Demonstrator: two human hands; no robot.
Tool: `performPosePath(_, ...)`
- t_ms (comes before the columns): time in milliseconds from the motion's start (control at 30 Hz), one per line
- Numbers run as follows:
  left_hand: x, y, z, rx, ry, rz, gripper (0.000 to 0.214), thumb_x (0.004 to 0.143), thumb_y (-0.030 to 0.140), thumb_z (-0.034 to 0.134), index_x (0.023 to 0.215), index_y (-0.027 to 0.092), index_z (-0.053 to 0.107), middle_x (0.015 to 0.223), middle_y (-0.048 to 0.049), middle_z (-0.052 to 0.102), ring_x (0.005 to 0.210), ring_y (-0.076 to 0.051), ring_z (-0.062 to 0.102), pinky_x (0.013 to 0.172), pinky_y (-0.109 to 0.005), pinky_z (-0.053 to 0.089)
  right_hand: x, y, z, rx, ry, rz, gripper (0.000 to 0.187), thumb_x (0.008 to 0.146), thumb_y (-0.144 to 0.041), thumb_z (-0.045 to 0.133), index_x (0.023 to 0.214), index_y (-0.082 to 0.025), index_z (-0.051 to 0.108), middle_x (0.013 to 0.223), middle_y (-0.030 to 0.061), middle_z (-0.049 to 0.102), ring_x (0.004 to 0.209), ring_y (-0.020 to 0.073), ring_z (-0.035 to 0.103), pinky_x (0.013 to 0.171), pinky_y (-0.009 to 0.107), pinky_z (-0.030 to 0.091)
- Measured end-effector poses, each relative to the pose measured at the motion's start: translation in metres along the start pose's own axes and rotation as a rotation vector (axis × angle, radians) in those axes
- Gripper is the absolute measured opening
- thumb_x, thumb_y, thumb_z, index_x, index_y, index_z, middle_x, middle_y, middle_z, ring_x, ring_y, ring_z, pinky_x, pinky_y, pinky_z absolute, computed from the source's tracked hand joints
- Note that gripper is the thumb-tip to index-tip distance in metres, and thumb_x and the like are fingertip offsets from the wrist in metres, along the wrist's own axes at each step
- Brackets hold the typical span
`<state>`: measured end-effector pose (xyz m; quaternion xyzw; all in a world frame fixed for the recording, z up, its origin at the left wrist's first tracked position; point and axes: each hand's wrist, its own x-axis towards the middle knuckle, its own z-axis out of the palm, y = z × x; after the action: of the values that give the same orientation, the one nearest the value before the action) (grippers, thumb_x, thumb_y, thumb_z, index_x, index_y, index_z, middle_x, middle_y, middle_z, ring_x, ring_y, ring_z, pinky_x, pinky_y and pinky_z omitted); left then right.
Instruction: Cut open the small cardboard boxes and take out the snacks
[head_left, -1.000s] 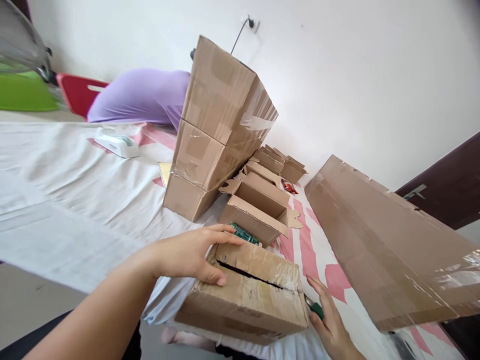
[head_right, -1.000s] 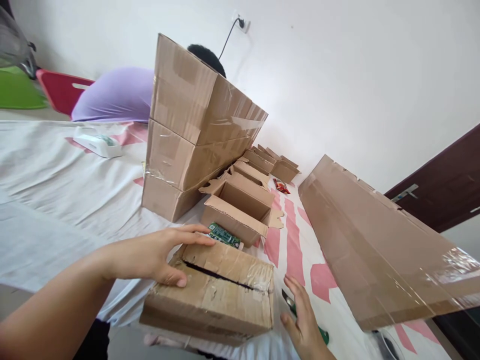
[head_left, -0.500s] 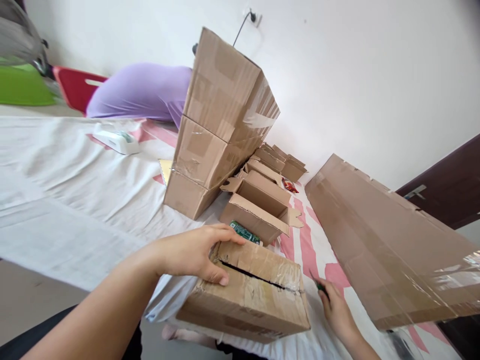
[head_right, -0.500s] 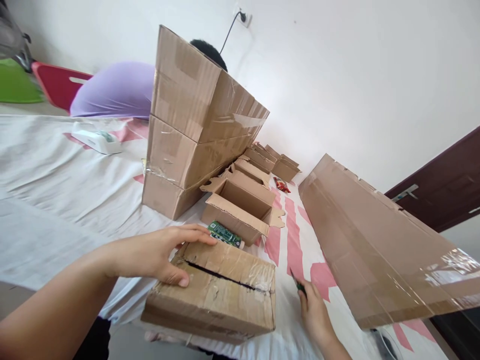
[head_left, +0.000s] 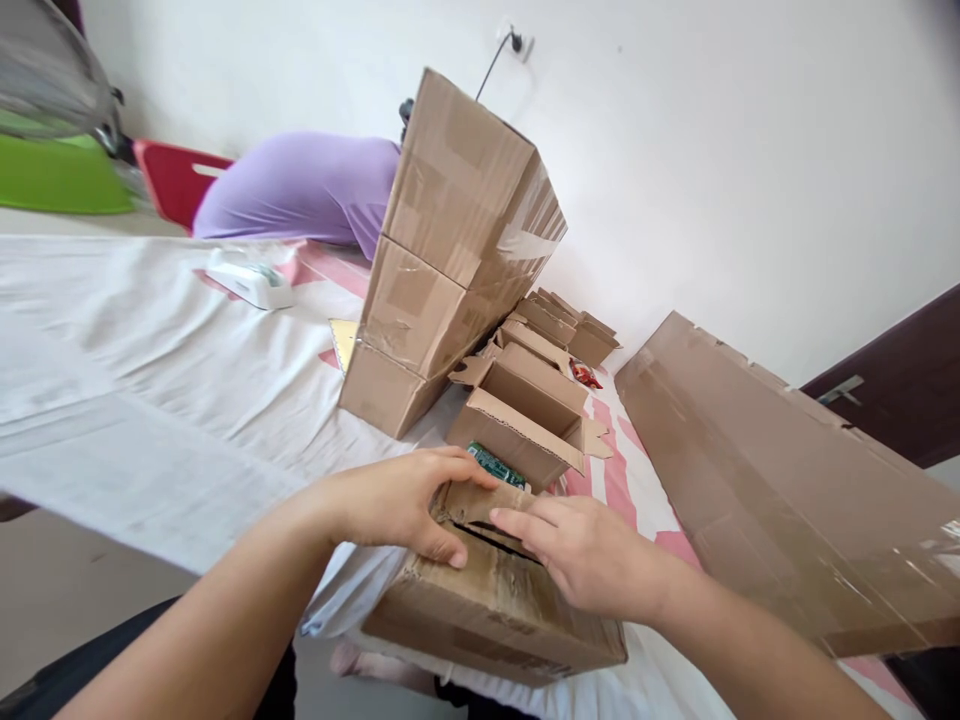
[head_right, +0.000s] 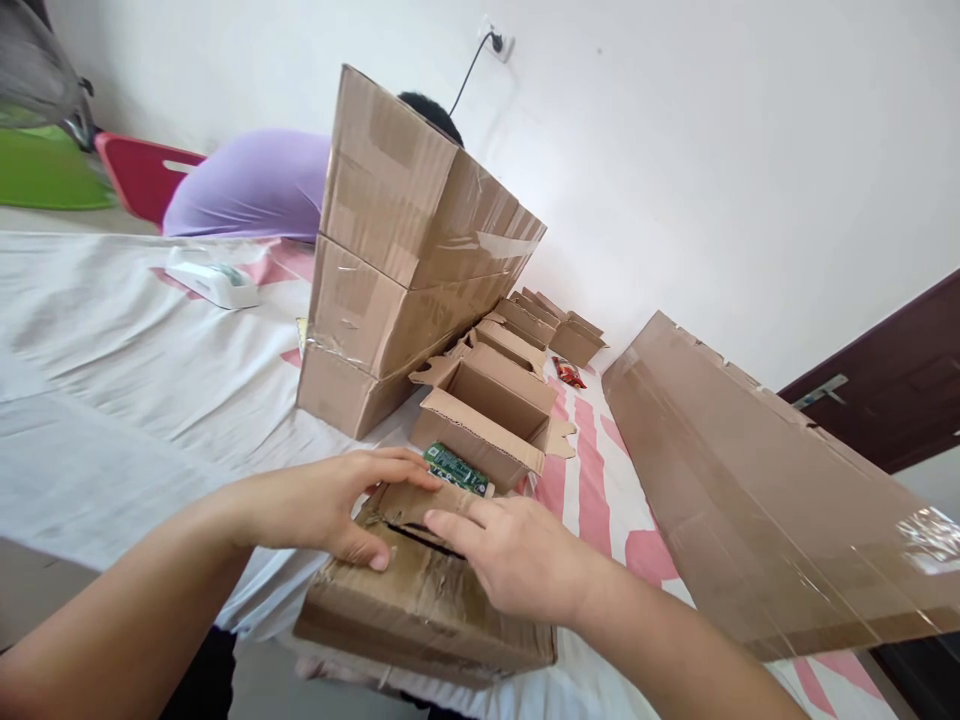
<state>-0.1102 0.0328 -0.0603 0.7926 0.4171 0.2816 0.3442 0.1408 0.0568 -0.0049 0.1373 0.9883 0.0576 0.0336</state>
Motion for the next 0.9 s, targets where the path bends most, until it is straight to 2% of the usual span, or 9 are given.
performPosePath(67,0.0,0.0,0.0,0.015,-0.003,-0.002,0.068,0.064,0.042,0.082,0.127,0.029,0.061,0.129,-0.0055,0.061,0.119,-0.028,0.057,0.102,-0.037,0.044,0.007,0.0,-0.007,-0.051,-0.102,-0.025,0.046,0.091,-0.011,0.041,0.136,-0.018,0.05,0.099,0.0095,0.069,0.077,0.0187,0.064,0.066,0.031,0.05)
performPosePath(167,0.001,0.0,0.0,0.028,-0.012,-0.018,0.069,0.064,0.044,0.082,0.128,0.029,0.06,0.134,-0.006,0.058,0.123,-0.029,0.054,0.104,-0.037,0.043,0.001,0.001,-0.021,-0.102,-0.194,-0.039,0.051,0.086,-0.008,0.046,0.136,-0.019,0.052,0.091,0.0075,0.069,0.07,0.0177,0.061,0.062,0.029,0.044)
performPosePath(367,0.0,0.001,-0.001,0.048,-0.024,-0.059,0.07,0.066,0.046,0.08,0.13,0.031,0.059,0.139,-0.0049,0.055,0.129,-0.03,0.05,0.106,-0.039,0.042,-0.048,0.006,-0.038,-0.166,-0.341,0.129,0.061,0.072,0.003,0.046,0.119,-0.03,0.066,0.068,-0.0006,0.063,0.054,0.0139,0.055,0.049,0.027,0.025)
performPosePath(500,-0.001,0.002,-0.001,0.078,-0.022,-0.059,0.068,0.067,0.044,0.079,0.131,0.032,0.058,0.14,-0.0045,0.055,0.129,-0.03,0.051,0.108,-0.039,0.041,-0.079,0.003,-0.04,-0.241,-0.347,0.267,0.054,0.076,0.003,0.045,0.112,-0.03,0.068,0.063,0.0008,0.06,0.053,0.0158,0.052,0.049,0.03,0.024)
performPosePath(600,0.0,0.004,0.0,0.092,-0.016,-0.066,0.068,0.068,0.045,0.078,0.131,0.032,0.059,0.141,-0.0041,0.054,0.13,-0.03,0.051,0.109,-0.038,0.04,-0.091,0.002,-0.046,-0.244,-0.357,0.312,0.055,0.079,0.003,0.044,0.115,-0.032,0.067,0.066,0.0013,0.061,0.056,0.0173,0.055,0.051,0.029,0.029)
performPosePath(700,0.0,0.006,0.0,0.099,-0.013,-0.084,0.068,0.068,0.046,0.078,0.131,0.032,0.058,0.143,-0.004,0.053,0.131,-0.031,0.05,0.108,-0.039,0.041,-0.103,0.012,-0.049,-0.097,-0.274,0.341,0.054,0.088,-0.002,0.039,0.124,-0.035,0.061,0.077,0.0009,0.067,0.068,0.017,0.062,0.06,0.028,0.041)
performPosePath(767,0.0,0.007,-0.001,0.096,-0.015,-0.085,0.067,0.068,0.045,0.078,0.131,0.032,0.058,0.142,-0.0039,0.054,0.131,-0.031,0.05,0.108,-0.039,0.041,-0.116,0.025,-0.038,0.05,-0.138,0.427,0.047,0.096,-0.01,0.034,0.131,-0.032,0.056,0.094,0.0024,0.071,0.081,0.0165,0.067,0.07,0.028,0.048)
performPosePath(833,0.0,0.008,-0.001,0.091,-0.014,-0.079,0.066,0.068,0.045,0.077,0.13,0.032,0.059,0.141,-0.0037,0.055,0.129,-0.03,0.051,0.108,-0.039,0.041,-0.131,0.039,-0.013,0.168,0.028,0.587,0.04,0.1,-0.022,0.031,0.131,-0.027,0.056,0.109,0.0057,0.071,0.091,0.0172,0.068,0.079,0.03,0.052)
performPosePath(900,-0.001,0.009,-0.001,0.094,-0.012,-0.073,0.065,0.069,0.045,0.076,0.13,0.031,0.058,0.141,-0.004,0.055,0.129,-0.03,0.052,0.107,-0.039,0.041,-0.148,0.049,0.024,0.234,0.132,0.737,0.038,0.101,-0.03,0.03,0.126,-0.024,0.058,0.108,0.0074,0.072,0.089,0.0187,0.069,0.079,0.033,0.054)
